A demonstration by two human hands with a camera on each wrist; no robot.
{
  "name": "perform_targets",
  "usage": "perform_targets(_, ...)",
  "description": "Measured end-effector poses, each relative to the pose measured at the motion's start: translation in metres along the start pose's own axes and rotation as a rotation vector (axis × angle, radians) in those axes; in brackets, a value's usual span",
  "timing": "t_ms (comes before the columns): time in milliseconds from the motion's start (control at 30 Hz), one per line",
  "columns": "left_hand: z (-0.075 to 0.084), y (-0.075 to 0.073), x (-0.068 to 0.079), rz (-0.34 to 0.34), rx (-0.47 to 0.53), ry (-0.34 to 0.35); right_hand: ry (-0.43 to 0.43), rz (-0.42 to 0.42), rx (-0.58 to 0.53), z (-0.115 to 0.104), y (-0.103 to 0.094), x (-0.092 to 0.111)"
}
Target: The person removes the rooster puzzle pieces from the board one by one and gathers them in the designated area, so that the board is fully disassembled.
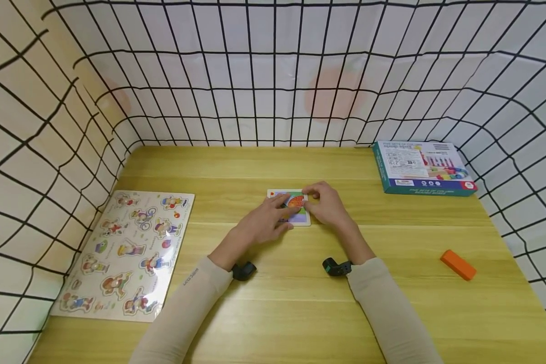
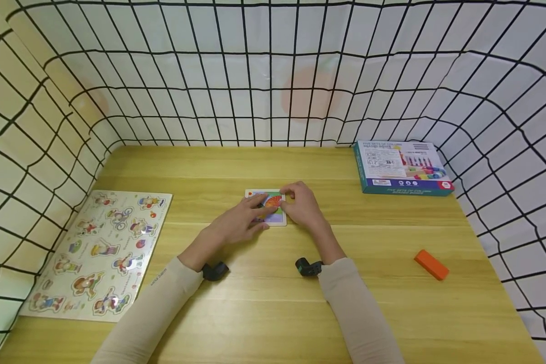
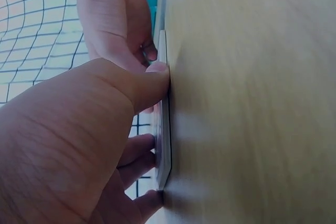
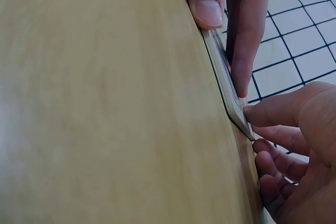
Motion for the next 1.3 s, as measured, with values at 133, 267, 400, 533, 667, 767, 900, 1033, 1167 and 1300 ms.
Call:
perform_targets(133,-0.0006,0.0014,0.0001,-0.003,0.026,-0.012,0.002,0.01,0.004,-0.0009,-0.0001,0.0006)
perform_targets(267,-0.0009,0.0025,0.0001,-0.001,0.038,-0.014,0.01,0.013,0.005,-0.0027,0.0,0.001)
perform_targets(400,-0.0006,0.0024,0.0002,-0.002,0.039,-0.011,0.021,0.013,0.008,-0.0041,0.0008,0.0009)
perform_targets(533,-0.0006,0.0021,-0.0002,0.003,0.049,-0.005,0.038,0.013,0.009,-0.0027,0.0013,0.0)
perform_targets(667,-0.0006,0.0019,0.0,0.003,0.055,-0.007,0.043,0.012,0.014,-0.0018,0.0009,-0.0002)
perform_targets(767,-0.0011,0.0022,-0.0002,0.005,0.055,-0.009,0.039,0.01,0.016,-0.0023,0.0007,0.0003)
perform_targets(900,-0.0013,0.0022,-0.001,0.014,0.061,-0.013,0.04,0.01,0.013,-0.003,0.0008,0.0003)
perform_targets(1033,-0.0011,0.002,-0.0013,0.009,0.069,-0.022,0.045,0.008,0.014,-0.0027,0.0013,-0.0003)
perform_targets(1167,-0.0015,0.0011,-0.0017,0.0,0.078,-0.027,0.052,0.003,0.017,-0.0022,0.0013,0.0004)
perform_targets(1300,-0.0019,-0.0004,-0.0024,-0.012,0.076,-0.028,0.044,-0.002,0.023,-0.0032,0.0007,0.0012)
Point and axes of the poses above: each hand's wrist, its own x-axis away from the middle knuckle, its own y-axis out of the palm, z = x × y, the point moved 2 cm from there along -x, towards the middle knuckle, and after that the axes turned 3 degrees about z, right-handed, at the moved point
